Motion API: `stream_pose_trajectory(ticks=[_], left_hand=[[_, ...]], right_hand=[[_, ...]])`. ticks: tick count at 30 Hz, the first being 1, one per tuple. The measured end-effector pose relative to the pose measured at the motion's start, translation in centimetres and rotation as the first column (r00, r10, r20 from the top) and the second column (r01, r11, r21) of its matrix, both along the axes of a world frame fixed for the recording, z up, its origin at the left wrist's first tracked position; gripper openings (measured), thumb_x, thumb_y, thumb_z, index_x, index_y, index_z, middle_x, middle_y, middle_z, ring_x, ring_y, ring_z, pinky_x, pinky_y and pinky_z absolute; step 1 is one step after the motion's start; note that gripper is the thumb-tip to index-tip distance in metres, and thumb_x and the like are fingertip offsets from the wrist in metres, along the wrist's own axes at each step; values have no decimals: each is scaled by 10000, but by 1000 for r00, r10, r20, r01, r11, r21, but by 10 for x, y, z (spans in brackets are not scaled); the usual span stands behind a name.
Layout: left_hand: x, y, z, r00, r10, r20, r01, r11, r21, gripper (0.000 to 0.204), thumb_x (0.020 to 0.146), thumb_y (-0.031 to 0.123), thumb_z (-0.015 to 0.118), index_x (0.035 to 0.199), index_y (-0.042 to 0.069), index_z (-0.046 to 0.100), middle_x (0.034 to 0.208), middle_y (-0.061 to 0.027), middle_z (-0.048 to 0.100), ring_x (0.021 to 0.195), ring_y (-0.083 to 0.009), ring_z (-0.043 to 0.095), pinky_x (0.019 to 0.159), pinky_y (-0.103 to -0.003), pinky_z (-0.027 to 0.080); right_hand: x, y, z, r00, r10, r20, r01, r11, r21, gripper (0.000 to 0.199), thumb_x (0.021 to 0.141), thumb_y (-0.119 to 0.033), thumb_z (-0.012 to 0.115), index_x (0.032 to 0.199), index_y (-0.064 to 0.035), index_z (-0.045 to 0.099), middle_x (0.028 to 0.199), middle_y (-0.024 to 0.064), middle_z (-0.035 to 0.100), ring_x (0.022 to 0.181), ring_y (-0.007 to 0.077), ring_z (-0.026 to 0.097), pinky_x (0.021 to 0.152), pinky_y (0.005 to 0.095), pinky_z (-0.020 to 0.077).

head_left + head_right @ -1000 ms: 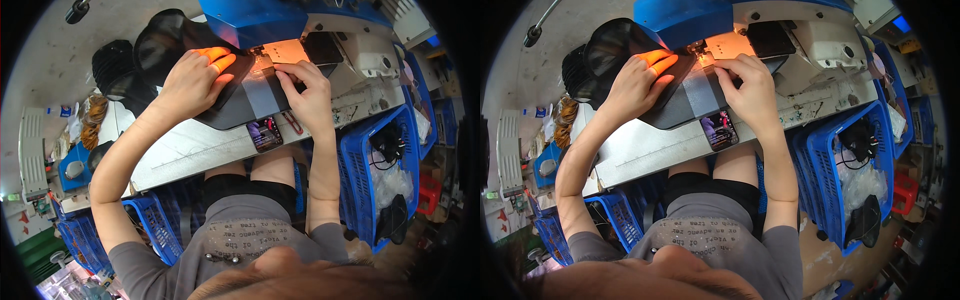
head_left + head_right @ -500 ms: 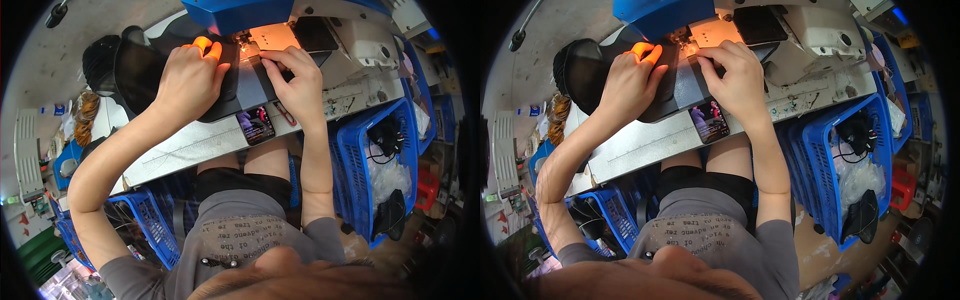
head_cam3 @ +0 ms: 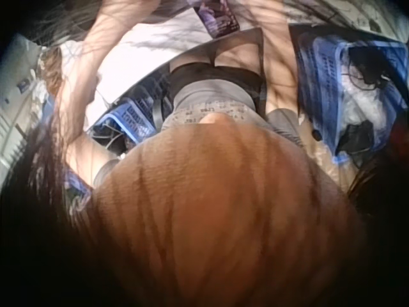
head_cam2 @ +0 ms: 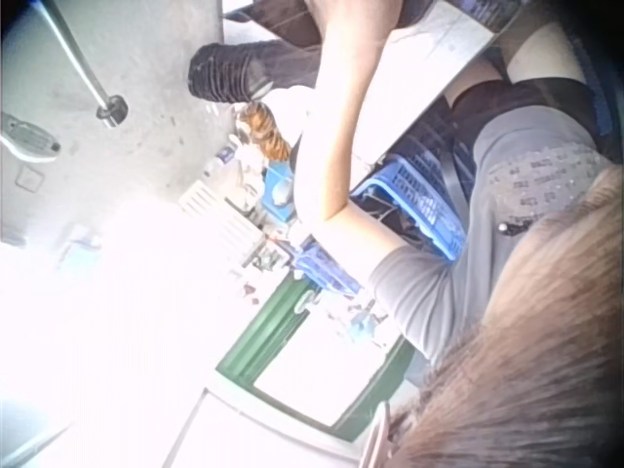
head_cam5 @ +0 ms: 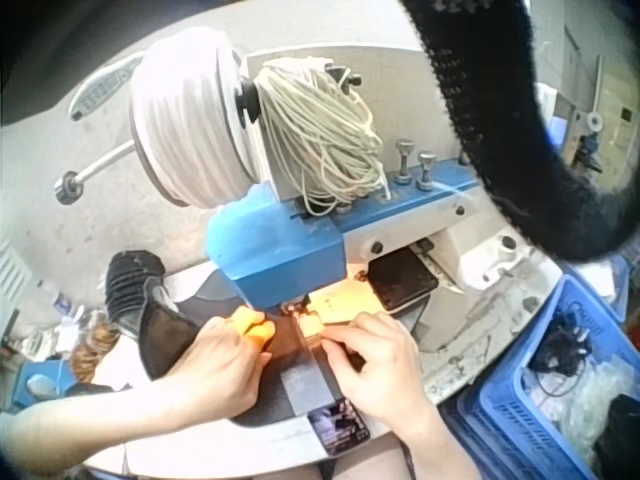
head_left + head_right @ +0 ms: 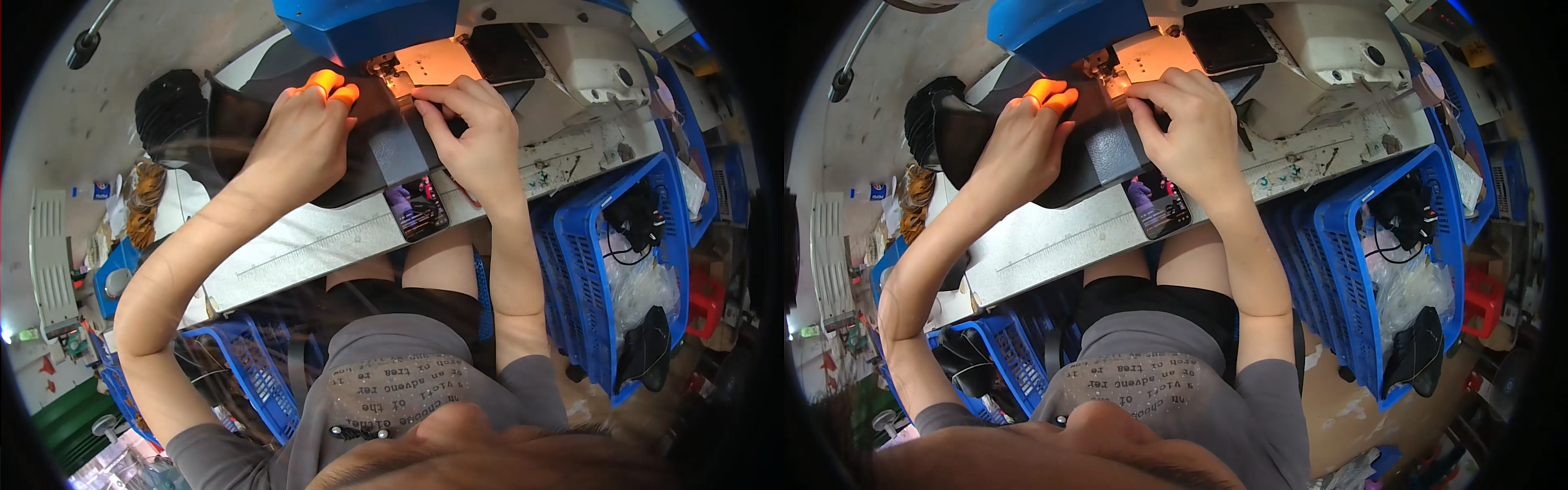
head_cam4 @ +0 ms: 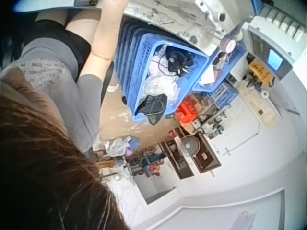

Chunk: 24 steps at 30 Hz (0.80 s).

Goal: The person uses a sewing machine to stitch black fabric masks. They repeatedly pick up masks from a stack, align them under the needle, and sew the edges while guiding the fabric with their hands. The person wears an orange finger protector on their left index finger during the process.

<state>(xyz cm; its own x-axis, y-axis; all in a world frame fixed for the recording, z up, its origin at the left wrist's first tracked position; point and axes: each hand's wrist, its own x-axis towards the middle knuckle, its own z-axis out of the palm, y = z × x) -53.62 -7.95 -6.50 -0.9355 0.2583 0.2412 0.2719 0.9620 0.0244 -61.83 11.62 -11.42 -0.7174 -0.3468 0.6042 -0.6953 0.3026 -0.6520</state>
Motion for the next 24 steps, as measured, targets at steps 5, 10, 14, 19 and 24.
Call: stream_pose_trajectory(ticks=[5, 10, 14, 19, 24], left_hand=[[-13, -7, 17, 990, 21, 143, 4, 985, -170, 352, 889, 149, 617, 1186, -39, 608, 1017, -233, 626, 819, -411, 614, 800, -455, 490], [-17, -24, 13, 999, -16, 44, 29, 951, -308, 385, 906, 214, 626, 1220, -9, 618, 1056, -206, 616, 910, -351, 603, 791, -410, 499], [-19, -26, 12, 1000, 8, 9, -6, 968, -250, 358, 909, 242, 632, 1180, 8, 650, 1083, -181, 616, 928, -326, 598, 778, -408, 503], [-12, -9, 0, 983, 178, -53, -185, 925, -333, 358, 921, 275, 614, 1167, 21, 665, 1026, -190, 637, 792, -324, 625, 722, -409, 518], [-2, 32, -5, 923, 336, -187, -381, 867, -320, 313, 913, 338, 610, 806, 57, 699, 732, -108, 634, 683, -278, 644, 545, -377, 491]], right_hand=[[1, 1, 2, 1000, -20, -9, 20, 999, 25, 82, 774, -135, 724, 837, -85, 743, 751, 58, 631, 748, 258, 607, 688, 373, 482], [1, 2, 2, 999, 8, -53, -6, 999, 38, 122, 803, -77, 727, 923, -69, 747, 736, 36, 610, 712, 183, 582, 646, 314, 455], [0, 2, 2, 998, 3, -57, 0, 999, 48, 118, 803, -77, 727, 919, -73, 748, 732, 35, 605, 708, 183, 579, 648, 313, 455], [0, -1, 0, 999, -17, -28, 18, 999, 28, 76, 775, -134, 726, 836, -93, 744, 738, 46, 616, 735, 254, 598, 678, 363, 471], [2, -2, 3, 999, -21, -37, 23, 999, 28, 76, 778, -140, 726, 838, -99, 746, 736, 39, 613, 722, 247, 587, 676, 361, 468]])
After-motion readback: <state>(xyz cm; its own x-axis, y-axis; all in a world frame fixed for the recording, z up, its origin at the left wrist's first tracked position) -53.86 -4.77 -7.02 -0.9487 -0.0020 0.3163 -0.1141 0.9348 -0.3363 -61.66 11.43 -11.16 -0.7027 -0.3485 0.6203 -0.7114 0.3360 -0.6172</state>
